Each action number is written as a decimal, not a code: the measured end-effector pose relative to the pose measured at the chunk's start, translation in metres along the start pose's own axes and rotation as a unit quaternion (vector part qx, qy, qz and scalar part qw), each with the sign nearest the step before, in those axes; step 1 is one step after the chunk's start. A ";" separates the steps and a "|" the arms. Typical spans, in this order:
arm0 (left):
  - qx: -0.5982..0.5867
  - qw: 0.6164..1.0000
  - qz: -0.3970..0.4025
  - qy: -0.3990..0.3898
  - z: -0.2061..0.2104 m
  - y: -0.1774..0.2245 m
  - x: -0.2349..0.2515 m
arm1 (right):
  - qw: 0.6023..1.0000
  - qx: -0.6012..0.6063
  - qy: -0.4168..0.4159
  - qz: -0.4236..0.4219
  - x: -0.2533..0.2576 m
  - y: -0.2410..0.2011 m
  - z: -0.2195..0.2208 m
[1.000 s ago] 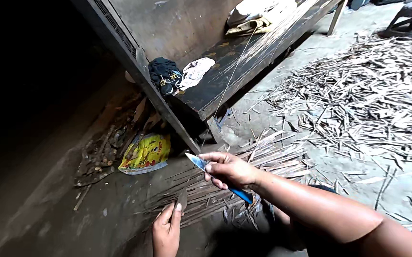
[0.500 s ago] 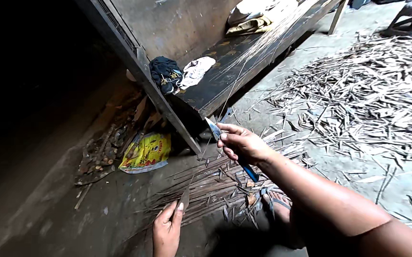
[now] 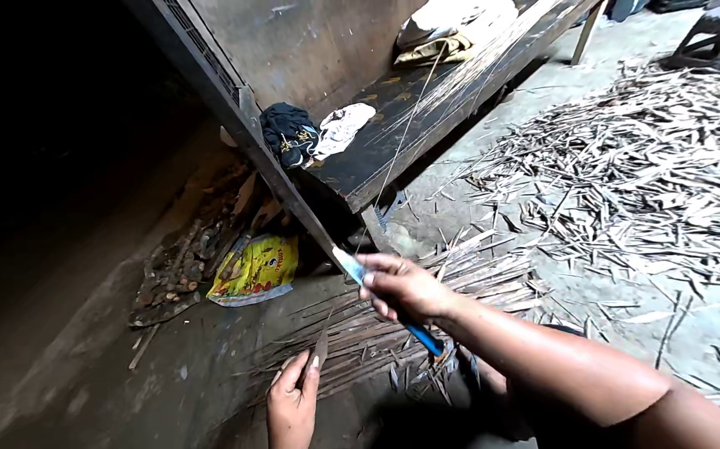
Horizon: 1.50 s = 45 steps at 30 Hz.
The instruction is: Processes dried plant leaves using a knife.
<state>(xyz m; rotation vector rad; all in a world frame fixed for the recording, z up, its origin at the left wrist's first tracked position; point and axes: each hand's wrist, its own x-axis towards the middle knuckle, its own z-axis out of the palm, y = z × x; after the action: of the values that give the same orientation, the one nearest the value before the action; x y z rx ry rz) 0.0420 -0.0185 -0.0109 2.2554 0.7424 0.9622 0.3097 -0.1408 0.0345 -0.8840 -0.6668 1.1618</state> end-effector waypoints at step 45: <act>-0.117 0.978 -0.079 -0.153 -0.014 -0.003 0.002 | 0.997 0.041 0.021 -0.065 0.007 -0.024 -0.027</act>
<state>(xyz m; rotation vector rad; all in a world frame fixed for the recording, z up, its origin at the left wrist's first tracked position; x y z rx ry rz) 0.0318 -0.0112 -0.0037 2.0396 0.6247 0.5769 0.3458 -0.1441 0.0415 -0.7820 -0.6286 1.0437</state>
